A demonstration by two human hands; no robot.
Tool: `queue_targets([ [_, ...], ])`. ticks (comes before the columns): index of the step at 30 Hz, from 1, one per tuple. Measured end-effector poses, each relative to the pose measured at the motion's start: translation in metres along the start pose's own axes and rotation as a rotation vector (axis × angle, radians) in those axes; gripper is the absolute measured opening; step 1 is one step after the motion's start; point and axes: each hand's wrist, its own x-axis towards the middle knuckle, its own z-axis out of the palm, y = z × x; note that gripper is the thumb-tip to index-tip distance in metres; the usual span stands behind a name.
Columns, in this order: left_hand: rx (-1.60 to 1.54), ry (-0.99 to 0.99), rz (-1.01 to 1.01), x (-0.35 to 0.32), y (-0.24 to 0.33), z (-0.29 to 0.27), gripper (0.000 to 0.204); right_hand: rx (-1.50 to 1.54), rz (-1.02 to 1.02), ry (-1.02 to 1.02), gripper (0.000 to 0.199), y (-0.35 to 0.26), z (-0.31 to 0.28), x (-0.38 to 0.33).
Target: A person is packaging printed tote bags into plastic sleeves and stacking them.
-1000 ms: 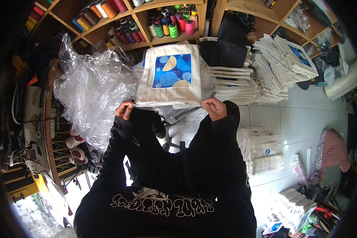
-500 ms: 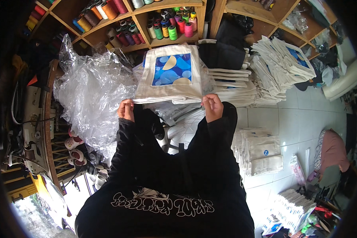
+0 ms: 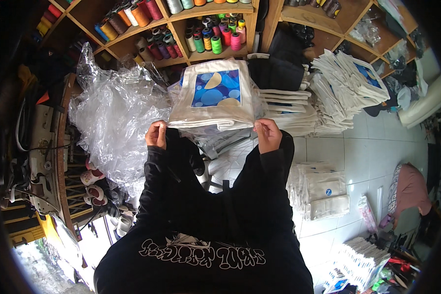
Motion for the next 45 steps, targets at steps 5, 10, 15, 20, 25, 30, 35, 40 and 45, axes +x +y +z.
queue_targets([
  [5,-0.018,-0.026,0.015,0.002,-0.004,-0.007,0.007,-0.008,-0.029,-0.023,0.009,-0.002,0.000,0.001],
  [10,-0.058,-0.012,0.018,0.004,-0.001,-0.006,0.006,-0.031,-0.042,-0.065,0.007,-0.005,-0.003,0.000],
  [15,-0.064,0.032,0.016,0.004,-0.001,-0.003,0.006,0.002,0.004,-0.018,0.007,-0.005,0.003,0.000],
  [20,-0.072,0.156,0.026,0.004,0.006,0.007,0.009,-0.042,-0.075,0.120,0.009,-0.013,0.016,0.002],
  [25,-0.084,0.231,0.003,0.004,0.013,0.017,0.011,-0.073,-0.130,0.217,0.009,-0.016,0.028,0.006],
  [30,-0.102,0.288,0.020,0.006,0.015,0.021,0.012,-0.127,-0.118,0.291,0.010,-0.027,0.039,0.012],
  [35,-0.077,0.309,-0.051,0.006,0.012,0.020,0.014,-0.240,-0.064,0.322,0.012,-0.026,0.041,0.020],
  [40,0.036,0.331,-0.167,0.001,-0.001,0.013,0.015,-0.444,-0.054,0.330,0.013,-0.025,0.040,0.017],
  [45,0.231,0.278,-0.286,-0.011,-0.020,0.002,0.019,-0.622,0.030,0.298,0.016,-0.003,0.029,0.007],
])
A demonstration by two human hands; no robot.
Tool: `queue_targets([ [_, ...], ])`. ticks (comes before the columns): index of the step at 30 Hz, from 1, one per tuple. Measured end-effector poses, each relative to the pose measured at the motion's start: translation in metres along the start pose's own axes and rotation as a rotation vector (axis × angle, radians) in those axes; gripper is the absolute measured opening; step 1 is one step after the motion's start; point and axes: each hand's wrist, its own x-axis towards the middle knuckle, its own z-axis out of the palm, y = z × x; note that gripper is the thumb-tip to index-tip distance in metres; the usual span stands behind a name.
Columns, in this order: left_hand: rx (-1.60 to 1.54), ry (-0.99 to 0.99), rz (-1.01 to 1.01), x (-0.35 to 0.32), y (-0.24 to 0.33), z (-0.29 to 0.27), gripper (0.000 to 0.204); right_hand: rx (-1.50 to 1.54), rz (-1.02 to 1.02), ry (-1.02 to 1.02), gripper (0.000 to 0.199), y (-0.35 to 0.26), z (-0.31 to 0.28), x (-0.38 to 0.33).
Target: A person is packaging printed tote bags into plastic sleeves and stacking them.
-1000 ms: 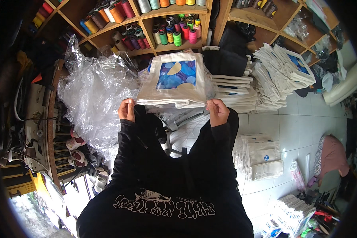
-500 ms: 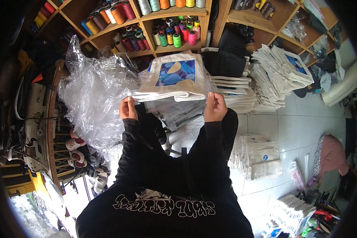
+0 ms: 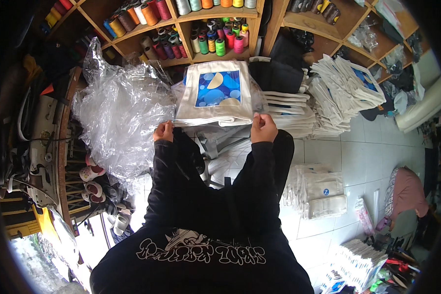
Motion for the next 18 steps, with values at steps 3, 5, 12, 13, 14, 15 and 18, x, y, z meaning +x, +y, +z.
queue_targets([
  [3,-0.103,-0.040,-0.194,-0.002,-0.024,-0.001,0.018,-0.092,-0.016,-0.019,0.018,0.014,0.002,-0.006],
  [5,-0.128,-0.034,-0.320,-0.010,-0.021,0.005,0.018,-0.184,0.005,-0.040,0.018,0.025,0.002,-0.008],
  [12,-0.021,0.038,-0.409,-0.017,-0.056,0.019,0.017,-0.246,-0.021,-0.046,0.019,0.047,0.006,-0.014],
  [13,0.045,0.042,-0.363,-0.015,-0.062,0.019,0.016,-0.240,-0.024,-0.046,0.019,0.048,0.006,-0.014],
  [14,0.048,0.046,-0.362,-0.014,-0.067,0.020,0.016,-0.233,-0.028,-0.046,0.019,0.050,0.007,-0.015],
  [15,0.072,0.069,-0.414,-0.012,-0.072,0.020,0.016,-0.229,-0.027,-0.049,0.019,0.051,0.009,-0.015],
  [18,0.104,0.073,-0.454,-0.015,-0.072,0.021,0.016,-0.252,-0.026,-0.052,0.018,0.059,0.010,-0.015],
])
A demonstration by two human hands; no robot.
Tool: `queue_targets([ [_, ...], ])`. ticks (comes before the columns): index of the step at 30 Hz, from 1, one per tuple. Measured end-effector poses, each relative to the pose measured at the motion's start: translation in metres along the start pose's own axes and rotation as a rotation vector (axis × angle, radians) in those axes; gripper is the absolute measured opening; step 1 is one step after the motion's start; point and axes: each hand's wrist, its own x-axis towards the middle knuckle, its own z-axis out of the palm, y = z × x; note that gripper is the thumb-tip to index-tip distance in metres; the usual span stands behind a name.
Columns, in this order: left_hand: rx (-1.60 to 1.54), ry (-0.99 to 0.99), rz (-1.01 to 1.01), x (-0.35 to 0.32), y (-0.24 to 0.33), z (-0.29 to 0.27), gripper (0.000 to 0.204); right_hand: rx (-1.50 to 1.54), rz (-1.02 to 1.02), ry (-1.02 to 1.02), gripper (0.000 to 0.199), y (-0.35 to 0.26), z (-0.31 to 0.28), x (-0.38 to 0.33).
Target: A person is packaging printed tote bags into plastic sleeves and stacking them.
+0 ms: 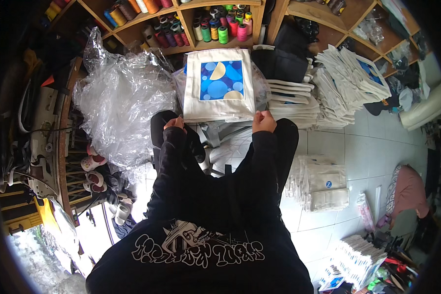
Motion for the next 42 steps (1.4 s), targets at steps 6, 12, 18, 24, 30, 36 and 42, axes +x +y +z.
queue_targets([
  [6,0.115,-0.012,0.020,-0.007,0.004,-0.003,0.020,-0.016,-0.004,0.001,0.017,0.007,0.004,-0.004],
  [12,0.242,-0.043,0.089,-0.016,0.009,-0.006,0.022,-0.001,-0.019,0.029,0.018,0.020,0.010,-0.006],
  [18,0.263,-0.112,-0.009,-0.019,0.019,-0.020,0.022,0.025,-0.029,-0.001,0.018,0.022,0.017,-0.009],
  [24,-0.013,-0.254,-0.135,-0.042,0.037,-0.010,0.024,0.464,0.453,-0.189,0.016,0.070,0.010,-0.004],
  [30,-0.358,-0.255,-0.306,-0.053,0.058,-0.024,0.028,1.084,1.100,-0.541,0.034,0.028,-0.011,0.006],
  [36,-0.244,-0.290,-0.188,-0.046,0.045,-0.022,0.021,0.965,0.829,-0.515,0.027,0.030,-0.001,-0.008],
  [42,-0.418,-0.376,-0.267,-0.043,0.038,-0.025,0.019,1.129,0.956,-0.464,0.026,0.050,0.003,-0.005],
])
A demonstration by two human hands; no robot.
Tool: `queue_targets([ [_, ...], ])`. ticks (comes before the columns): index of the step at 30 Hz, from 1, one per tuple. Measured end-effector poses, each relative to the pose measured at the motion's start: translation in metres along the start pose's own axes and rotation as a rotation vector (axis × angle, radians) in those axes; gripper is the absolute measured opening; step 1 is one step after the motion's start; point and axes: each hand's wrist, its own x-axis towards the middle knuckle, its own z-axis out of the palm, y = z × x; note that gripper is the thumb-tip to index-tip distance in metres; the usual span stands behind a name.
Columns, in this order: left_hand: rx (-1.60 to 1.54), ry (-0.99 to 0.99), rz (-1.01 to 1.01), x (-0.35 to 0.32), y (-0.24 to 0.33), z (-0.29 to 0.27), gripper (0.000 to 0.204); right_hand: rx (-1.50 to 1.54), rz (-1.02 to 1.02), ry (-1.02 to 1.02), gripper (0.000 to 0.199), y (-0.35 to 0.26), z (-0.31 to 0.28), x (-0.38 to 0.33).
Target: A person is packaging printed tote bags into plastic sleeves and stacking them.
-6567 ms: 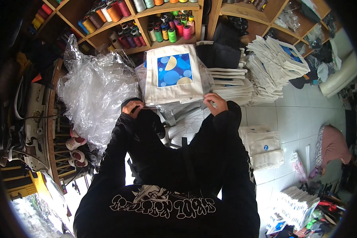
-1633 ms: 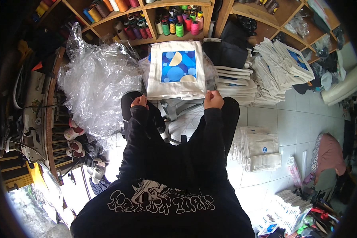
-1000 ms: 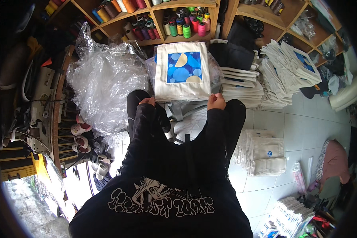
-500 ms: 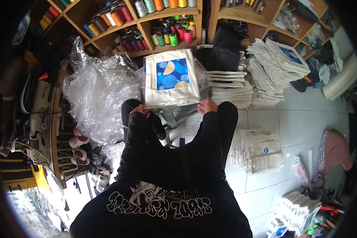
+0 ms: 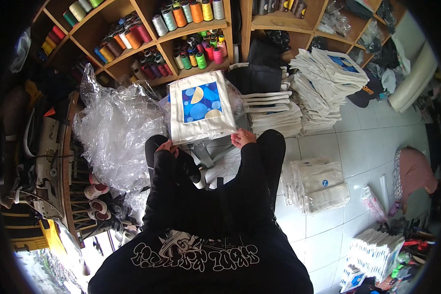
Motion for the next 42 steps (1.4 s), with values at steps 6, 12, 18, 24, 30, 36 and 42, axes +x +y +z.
queue_targets([
  [6,-0.110,0.062,-0.112,-0.002,0.012,0.002,0.027,-0.012,0.082,0.012,0.037,-0.011,0.022,-0.017],
  [12,0.183,0.098,0.008,-0.017,0.010,0.017,0.033,-0.248,-0.072,-0.025,0.035,-0.013,0.029,-0.024],
  [18,0.471,-0.029,0.072,-0.012,0.004,0.015,0.030,-0.286,-0.114,-0.145,0.026,-0.002,0.028,-0.010],
  [24,0.438,-0.047,0.081,-0.011,0.003,0.007,0.028,-0.293,-0.213,-0.172,0.018,0.006,0.029,-0.004],
  [30,0.374,-0.051,0.052,-0.011,0.003,0.010,0.027,-0.312,-0.298,-0.134,0.020,0.009,0.026,-0.003],
  [36,0.256,-0.059,0.014,-0.007,0.003,0.009,0.022,-0.301,-0.274,-0.134,0.021,0.003,0.028,-0.009],
  [42,0.247,-0.072,0.018,-0.005,-0.003,0.012,0.022,-0.170,-0.196,-0.111,0.025,-0.003,0.019,-0.014],
])
